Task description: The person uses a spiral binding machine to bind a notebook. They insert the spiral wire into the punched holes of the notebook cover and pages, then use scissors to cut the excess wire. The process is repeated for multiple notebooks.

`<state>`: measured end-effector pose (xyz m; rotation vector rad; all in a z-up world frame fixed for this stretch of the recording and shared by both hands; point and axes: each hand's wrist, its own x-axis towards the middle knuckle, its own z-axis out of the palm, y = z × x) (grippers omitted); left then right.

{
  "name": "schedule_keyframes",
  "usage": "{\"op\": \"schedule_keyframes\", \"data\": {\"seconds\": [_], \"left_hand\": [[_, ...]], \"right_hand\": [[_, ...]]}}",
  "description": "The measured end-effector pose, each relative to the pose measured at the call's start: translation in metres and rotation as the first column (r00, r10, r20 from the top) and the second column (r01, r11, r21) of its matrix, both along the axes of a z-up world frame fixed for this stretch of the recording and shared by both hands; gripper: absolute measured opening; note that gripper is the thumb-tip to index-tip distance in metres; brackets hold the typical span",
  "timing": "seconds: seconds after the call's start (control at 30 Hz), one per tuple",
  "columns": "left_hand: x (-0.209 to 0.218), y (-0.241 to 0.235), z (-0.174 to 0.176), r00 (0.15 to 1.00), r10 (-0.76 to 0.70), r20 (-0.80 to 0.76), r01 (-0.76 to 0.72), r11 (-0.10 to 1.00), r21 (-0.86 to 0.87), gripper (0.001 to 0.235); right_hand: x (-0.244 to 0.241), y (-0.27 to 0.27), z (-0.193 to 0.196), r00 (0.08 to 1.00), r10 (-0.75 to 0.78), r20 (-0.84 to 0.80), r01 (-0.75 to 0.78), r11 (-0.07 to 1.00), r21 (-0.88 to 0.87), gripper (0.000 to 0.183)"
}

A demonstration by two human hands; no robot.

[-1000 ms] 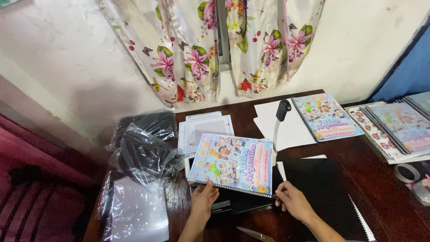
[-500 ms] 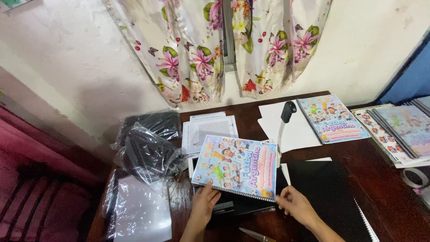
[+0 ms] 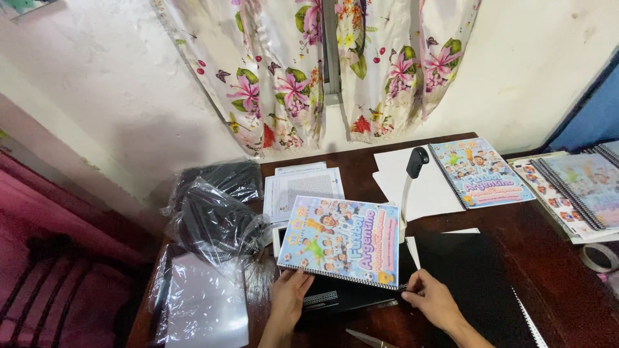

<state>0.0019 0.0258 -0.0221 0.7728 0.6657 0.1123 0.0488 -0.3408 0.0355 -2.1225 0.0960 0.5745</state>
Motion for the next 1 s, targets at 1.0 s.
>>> {"op": "schedule_keyframes", "data": {"seconds": [1.0], "left_hand": [[-0.010, 0.007, 0.019, 0.988, -0.009, -0.155, 0.029, 0.991, 0.131, 0.048]], "right_hand": [[-0.005, -0.005, 0.010, 0.995, -0.054, -0.079, 0.059, 0.996, 0.068, 0.021]]}}
